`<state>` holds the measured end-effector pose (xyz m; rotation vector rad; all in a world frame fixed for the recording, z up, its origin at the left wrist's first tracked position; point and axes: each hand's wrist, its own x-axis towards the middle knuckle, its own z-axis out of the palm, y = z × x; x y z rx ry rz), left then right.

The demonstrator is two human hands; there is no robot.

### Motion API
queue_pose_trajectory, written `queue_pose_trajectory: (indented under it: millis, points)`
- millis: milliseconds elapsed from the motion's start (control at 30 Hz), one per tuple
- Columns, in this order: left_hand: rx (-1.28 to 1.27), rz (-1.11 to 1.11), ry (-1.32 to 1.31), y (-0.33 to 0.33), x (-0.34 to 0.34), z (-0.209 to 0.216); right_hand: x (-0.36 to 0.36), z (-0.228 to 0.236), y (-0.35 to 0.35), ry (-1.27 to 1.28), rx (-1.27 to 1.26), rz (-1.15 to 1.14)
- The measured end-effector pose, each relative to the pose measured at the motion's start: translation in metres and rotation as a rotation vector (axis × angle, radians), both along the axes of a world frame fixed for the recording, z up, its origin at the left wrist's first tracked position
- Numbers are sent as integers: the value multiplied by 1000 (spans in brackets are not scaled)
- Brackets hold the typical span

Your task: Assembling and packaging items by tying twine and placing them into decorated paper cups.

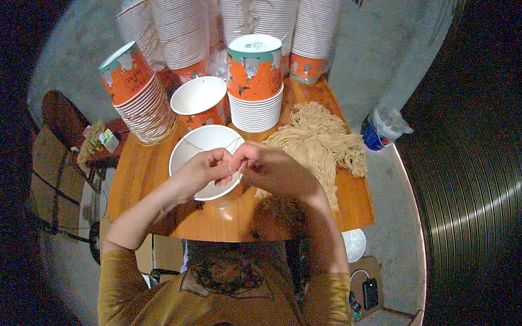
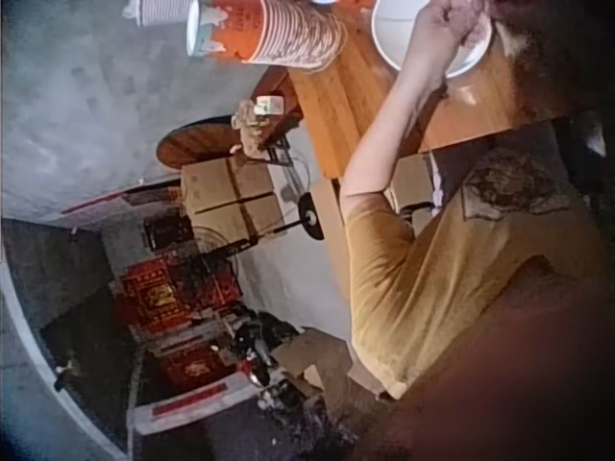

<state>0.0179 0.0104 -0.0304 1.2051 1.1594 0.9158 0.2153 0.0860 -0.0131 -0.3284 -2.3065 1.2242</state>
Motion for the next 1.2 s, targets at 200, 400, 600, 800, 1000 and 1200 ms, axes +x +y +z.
queue_pose_trajectory:
  millis: [200,400,600,800,1000,1200]
  points:
    - [-2,56,52,1,1,-6,-9,3,-3,50,172,-64]
    - [5,-51,6,-1,6,-1,-11,-10,-5,52,258,-272]
    - [-3,-52,43,-3,11,4,1,-35,2,134,4,-291]
    - [-24,-37,40,0,7,2,10,-54,-20,206,65,-310]
    - [-22,-35,18,2,11,2,5,-44,-40,145,396,-519]
    - [-48,-61,0,-1,11,6,-3,-44,-56,212,265,-601]
